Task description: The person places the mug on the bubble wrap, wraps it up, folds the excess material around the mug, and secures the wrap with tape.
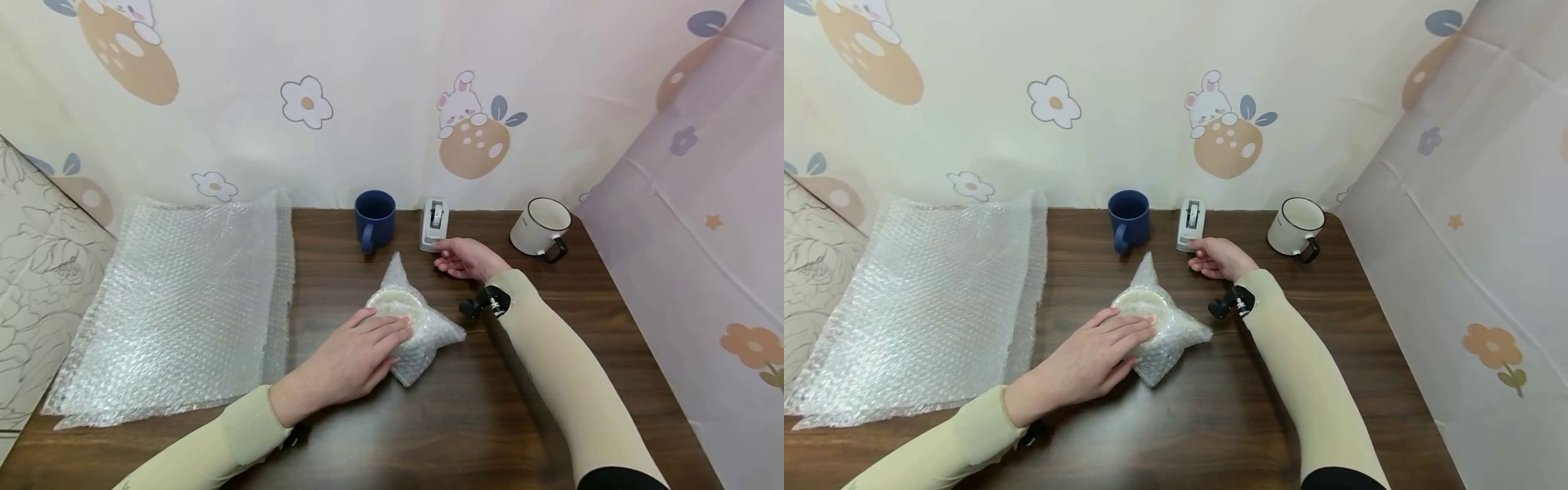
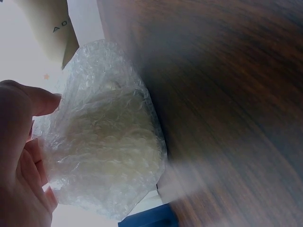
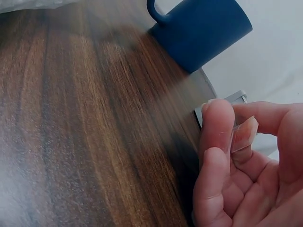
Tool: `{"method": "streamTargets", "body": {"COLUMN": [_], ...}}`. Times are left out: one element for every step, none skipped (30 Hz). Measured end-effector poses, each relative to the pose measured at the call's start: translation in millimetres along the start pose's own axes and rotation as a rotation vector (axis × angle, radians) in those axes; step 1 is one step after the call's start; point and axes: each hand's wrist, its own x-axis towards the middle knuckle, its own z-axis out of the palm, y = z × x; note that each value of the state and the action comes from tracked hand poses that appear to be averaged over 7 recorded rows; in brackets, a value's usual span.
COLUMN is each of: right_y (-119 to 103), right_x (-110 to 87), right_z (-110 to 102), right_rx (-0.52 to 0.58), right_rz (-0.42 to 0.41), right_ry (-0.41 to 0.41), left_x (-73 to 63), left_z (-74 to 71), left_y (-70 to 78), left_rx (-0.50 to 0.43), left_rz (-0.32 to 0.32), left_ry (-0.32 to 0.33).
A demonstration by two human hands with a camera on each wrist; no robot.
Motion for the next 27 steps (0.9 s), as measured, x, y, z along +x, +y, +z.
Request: {"method": "streamTargets", "body": {"right_y": [-0.2,-0.2,0.1,0.5,0.9,1.5,2.0,2.9,3.9,4.8,5.8,6.8,7.5,8.3,9.0,9.5,9.9,10.1,9.8,9.1,8.1,6.6,4.7,2.7,0.8,-1.2,-2.9], "right_x": [0.1,0.5,0.9,1.2,1.6,2.3,3.2,4.2,4.8,4.8,4.3,3.3,2.5,0.6,-2.1,-5.8,-9.8,-14.4,-20.1,-26.7,-33.5,-40.7,-48.1,-55.6,-62.9,-70.3,-77.2], "right_z": [0.2,0.5,0.7,1.3,2.2,3.0,3.6,3.6,3.2,2.4,1.0,-1.2,-3.1,-5.0,-6.8,-8.3,-10.0,-11.4,-12.1,-12.4,-12.8,-12.7,-12.2,-11.2,-10.2,-8.9,-7.7], "right_rx": [-0.003,-0.004,-0.019,-0.043,-0.071,-0.098,-0.122,-0.143,-0.158,-0.162,-0.157,-0.154,-0.154,-0.161,-0.172,-0.192,-0.216,-0.246,-0.273,-0.299,-0.324,-0.351,-0.379,-0.399,-0.416,-0.430,-0.446], "right_rz": [0.000,-0.002,-0.010,-0.016,-0.024,-0.033,-0.043,-0.052,-0.056,-0.057,-0.060,-0.065,-0.074,-0.083,-0.098,-0.117,-0.146,-0.182,-0.218,-0.252,-0.291,-0.333,-0.376,-0.410,-0.441,-0.469,-0.496], "right_ry": [0.002,0.006,0.008,0.018,0.024,0.025,0.023,0.018,0.010,0.000,-0.017,-0.037,-0.065,-0.095,-0.128,-0.164,-0.200,-0.235,-0.266,-0.293,-0.317,-0.336,-0.354,-0.369,-0.384,-0.396,-0.405], "left_x": [-0.2,-0.4,-0.6,-0.7,-0.6,-0.7,-0.9,-1.0,-1.1,-1.0,-0.8,-0.5,-0.7,-0.6,-0.5,-0.4,-0.4,-0.4,-0.3,-0.2,0.1,0.3,0.5,0.5,0.6,0.9,1.0], "left_z": [0.2,0.3,0.3,0.6,0.6,0.3,0.4,0.3,0.4,0.7,0.9,1.1,1.4,1.6,1.6,1.8,1.7,1.7,1.7,1.6,1.3,0.9,0.7,0.4,0.0,-0.4,-0.8], "left_y": [-0.2,-0.4,-0.5,-0.8,-0.9,-0.8,-0.9,-0.8,-0.7,-0.6,-0.3,0.0,-0.1,-0.2,-0.1,-0.2,-0.2,-0.4,-0.5,-0.5,-0.6,-0.6,-0.9,-1.1,-1.3,-1.5,-1.8], "left_rx": [-0.001,-0.002,-0.003,-0.001,-0.002,-0.005,-0.006,-0.009,-0.009,-0.011,-0.013,-0.016,-0.015,-0.014,-0.015,-0.017,-0.019,-0.018,-0.018,-0.020,-0.023,-0.024,-0.023,-0.019,-0.017,-0.016,-0.013], "left_rz": [0.001,0.003,0.004,0.005,0.005,0.003,0.001,-0.002,-0.001,-0.002,-0.002,-0.002,-0.002,-0.002,-0.002,-0.004,-0.005,-0.004,-0.002,-0.002,-0.001,0.000,0.001,0.004,0.004,0.004,0.005], "left_ry": [0.002,0.004,0.005,0.005,0.005,0.007,0.009,0.011,0.013,0.014,0.014,0.014,0.014,0.013,0.010,0.007,0.006,0.005,0.003,0.001,0.000,0.000,0.000,0.002,0.004,0.005,0.005]}}
